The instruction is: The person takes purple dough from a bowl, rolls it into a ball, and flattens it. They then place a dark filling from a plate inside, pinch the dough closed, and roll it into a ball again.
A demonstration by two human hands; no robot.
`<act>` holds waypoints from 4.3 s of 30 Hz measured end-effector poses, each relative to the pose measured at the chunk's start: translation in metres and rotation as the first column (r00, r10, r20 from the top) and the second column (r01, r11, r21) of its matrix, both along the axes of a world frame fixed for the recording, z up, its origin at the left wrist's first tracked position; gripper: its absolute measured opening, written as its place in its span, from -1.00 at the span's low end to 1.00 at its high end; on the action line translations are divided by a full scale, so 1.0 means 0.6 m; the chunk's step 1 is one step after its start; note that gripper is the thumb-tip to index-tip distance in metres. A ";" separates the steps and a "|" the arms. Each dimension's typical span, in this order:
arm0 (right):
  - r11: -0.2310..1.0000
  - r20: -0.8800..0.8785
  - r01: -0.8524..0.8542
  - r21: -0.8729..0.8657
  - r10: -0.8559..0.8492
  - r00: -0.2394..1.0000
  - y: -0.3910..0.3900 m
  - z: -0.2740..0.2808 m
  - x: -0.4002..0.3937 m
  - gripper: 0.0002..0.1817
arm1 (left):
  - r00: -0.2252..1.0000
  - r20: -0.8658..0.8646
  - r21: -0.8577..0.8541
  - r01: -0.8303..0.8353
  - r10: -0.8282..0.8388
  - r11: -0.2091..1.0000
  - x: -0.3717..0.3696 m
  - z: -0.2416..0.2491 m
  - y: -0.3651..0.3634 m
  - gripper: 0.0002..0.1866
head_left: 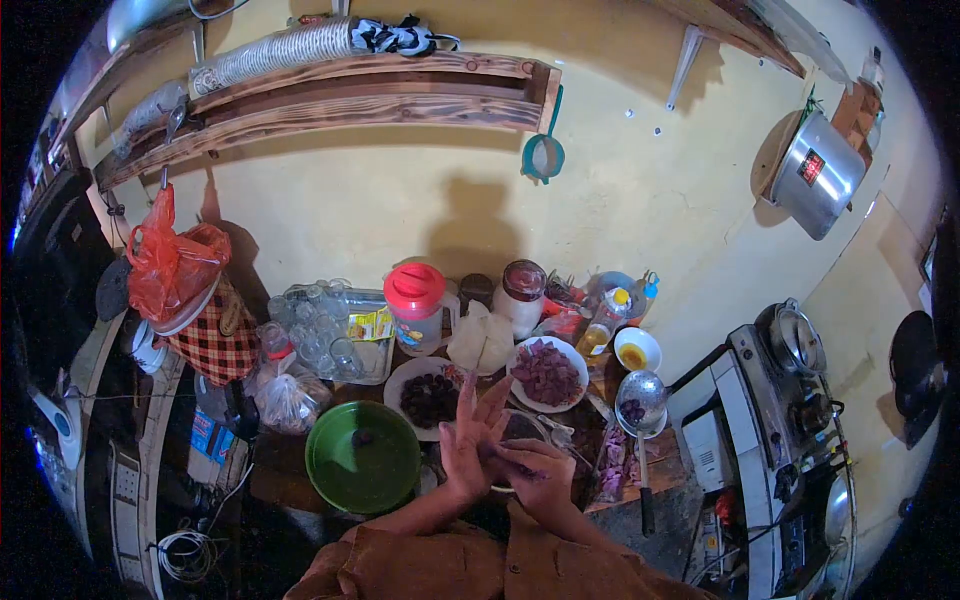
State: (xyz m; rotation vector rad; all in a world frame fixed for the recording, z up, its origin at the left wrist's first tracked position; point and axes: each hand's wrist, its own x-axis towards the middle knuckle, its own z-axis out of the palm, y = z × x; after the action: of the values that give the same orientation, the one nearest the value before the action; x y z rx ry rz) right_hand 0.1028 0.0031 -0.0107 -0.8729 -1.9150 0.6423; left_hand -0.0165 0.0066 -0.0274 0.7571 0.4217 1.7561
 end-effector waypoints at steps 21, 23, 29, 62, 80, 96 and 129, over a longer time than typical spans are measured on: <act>0.992 0.015 -0.058 -0.113 0.060 0.998 0.023 0.015 0.009 -0.83 | 0.982 -0.184 -0.001 0.033 -0.033 0.999 0.007 -0.008 0.004 0.04; 0.997 0.028 -0.037 -0.062 0.039 0.999 0.018 0.020 0.004 -0.83 | 0.983 -0.179 -0.016 0.047 -0.049 0.999 0.006 -0.001 0.001 0.04; 0.962 -0.112 -0.071 -0.264 0.043 0.993 0.017 0.012 0.002 -0.84 | 0.989 -0.137 0.071 0.064 -0.054 0.995 0.002 -0.001 0.003 -0.02; 0.943 0.061 -0.300 0.144 0.294 0.954 0.049 -0.015 0.025 -0.72 | 0.731 0.411 -0.374 0.681 -0.545 0.630 -0.035 0.012 0.006 -0.22; 0.965 0.075 -0.224 -0.134 0.236 0.969 0.034 0.007 0.019 -0.78 | 0.753 0.396 -0.453 0.658 -0.525 0.602 -0.033 0.001 0.007 -0.13; 0.989 0.053 -0.111 0.097 0.106 0.993 0.021 0.012 0.009 -0.83 | 0.807 0.516 -0.204 0.441 -0.287 0.874 -0.020 -0.022 0.006 -0.24; 0.995 0.084 -0.100 -0.029 0.102 0.991 0.001 0.016 0.003 -0.74 | 0.993 0.061 -0.090 0.106 -0.101 0.990 -0.008 0.018 -0.016 -0.07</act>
State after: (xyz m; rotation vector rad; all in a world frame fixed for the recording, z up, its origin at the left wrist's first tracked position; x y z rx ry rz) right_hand 0.1047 0.0040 -0.0008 -0.8350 -2.0426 0.6996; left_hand -0.0212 -0.0029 -0.0163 0.6510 0.4159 1.6451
